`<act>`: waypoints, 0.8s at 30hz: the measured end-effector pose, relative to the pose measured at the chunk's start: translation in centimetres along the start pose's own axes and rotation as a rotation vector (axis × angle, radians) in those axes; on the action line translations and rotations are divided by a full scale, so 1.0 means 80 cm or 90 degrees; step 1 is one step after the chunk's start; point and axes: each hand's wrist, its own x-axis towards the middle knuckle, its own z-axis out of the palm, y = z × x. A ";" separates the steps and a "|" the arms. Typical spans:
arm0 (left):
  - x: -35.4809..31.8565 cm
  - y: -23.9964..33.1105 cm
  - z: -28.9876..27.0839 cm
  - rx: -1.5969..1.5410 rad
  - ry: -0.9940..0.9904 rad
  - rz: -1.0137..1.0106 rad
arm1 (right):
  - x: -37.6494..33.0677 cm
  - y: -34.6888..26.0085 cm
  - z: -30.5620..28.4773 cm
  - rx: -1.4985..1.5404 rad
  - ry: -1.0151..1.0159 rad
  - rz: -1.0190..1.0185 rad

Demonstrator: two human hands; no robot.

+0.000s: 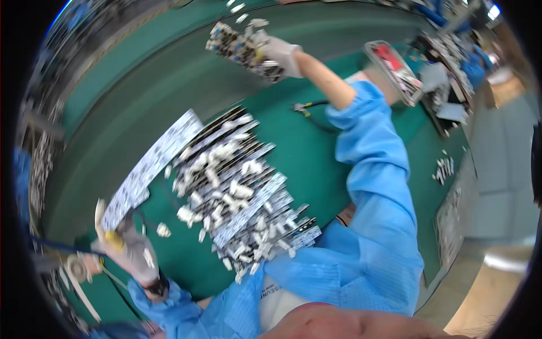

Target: Trimming and inspecting electronic circuit board components using manual tools at an assembly station.

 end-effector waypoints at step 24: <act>0.010 0.020 -0.009 -0.169 0.195 -0.075 | -0.248 -0.107 -0.047 0.081 0.227 0.092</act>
